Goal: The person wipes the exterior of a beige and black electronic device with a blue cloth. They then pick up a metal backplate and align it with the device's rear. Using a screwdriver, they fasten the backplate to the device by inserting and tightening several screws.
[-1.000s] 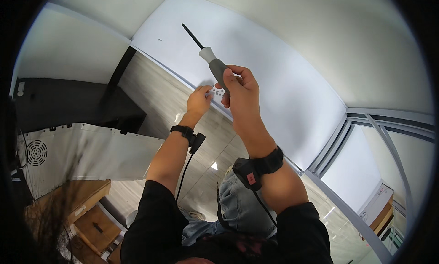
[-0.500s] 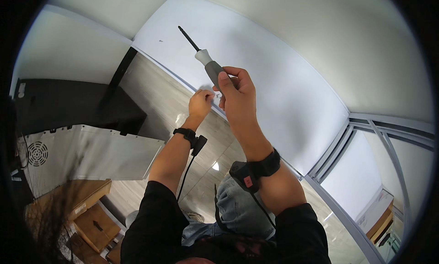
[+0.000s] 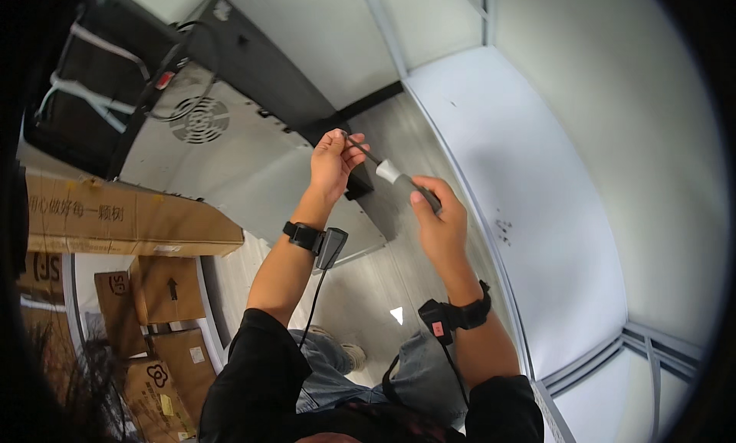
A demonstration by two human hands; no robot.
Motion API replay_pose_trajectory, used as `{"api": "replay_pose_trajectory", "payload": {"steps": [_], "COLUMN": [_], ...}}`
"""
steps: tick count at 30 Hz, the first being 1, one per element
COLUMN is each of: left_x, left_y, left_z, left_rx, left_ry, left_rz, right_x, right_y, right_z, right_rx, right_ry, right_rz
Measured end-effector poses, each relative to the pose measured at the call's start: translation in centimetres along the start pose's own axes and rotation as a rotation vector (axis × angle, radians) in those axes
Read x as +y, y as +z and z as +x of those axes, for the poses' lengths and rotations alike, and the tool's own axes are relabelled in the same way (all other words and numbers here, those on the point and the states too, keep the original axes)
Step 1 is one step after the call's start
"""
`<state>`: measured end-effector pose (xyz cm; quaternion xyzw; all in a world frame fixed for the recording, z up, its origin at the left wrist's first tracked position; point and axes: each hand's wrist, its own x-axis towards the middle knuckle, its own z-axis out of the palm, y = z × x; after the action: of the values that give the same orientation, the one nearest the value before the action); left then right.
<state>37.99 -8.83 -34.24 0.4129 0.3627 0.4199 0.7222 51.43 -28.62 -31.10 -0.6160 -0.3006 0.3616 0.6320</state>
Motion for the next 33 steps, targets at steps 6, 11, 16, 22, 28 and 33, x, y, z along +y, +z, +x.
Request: {"api": "replay_pose_trajectory", "payload": {"steps": [6, 11, 16, 22, 28, 33], "left_x": [6.5, 8.0, 8.4, 8.9, 9.9, 10.2], "left_y": [-3.1, -3.4, -4.0, -4.9, -5.2, -5.1], "left_z": [-1.9, -3.2, -3.5, -3.5, -3.9, -4.2], "left_rx": [-0.039, -0.083, -0.154, -0.216, -0.204, -0.177], "left_ry": [0.05, 0.047, 0.103, 0.119, 0.116, 0.123], "left_rz": [-0.173, -0.257, -0.265, -0.205, -0.184, -0.168], "right_x": [0.1, -0.7, -1.6, -2.4, -2.3, -2.6], "right_y": [3.9, 4.6, 5.3, 6.6, 7.2, 7.2], "right_z": [-1.5, -2.4, -3.3, -4.1, -4.1, -4.3], "right_rx": [-0.108, -0.041, -0.04, -0.016, 0.01, 0.001], "right_ry": [-0.133, -0.174, -0.221, -0.357, -0.431, -0.367], "right_rz": [-0.005, 0.07, 0.02, -0.088, -0.053, -0.057]}}
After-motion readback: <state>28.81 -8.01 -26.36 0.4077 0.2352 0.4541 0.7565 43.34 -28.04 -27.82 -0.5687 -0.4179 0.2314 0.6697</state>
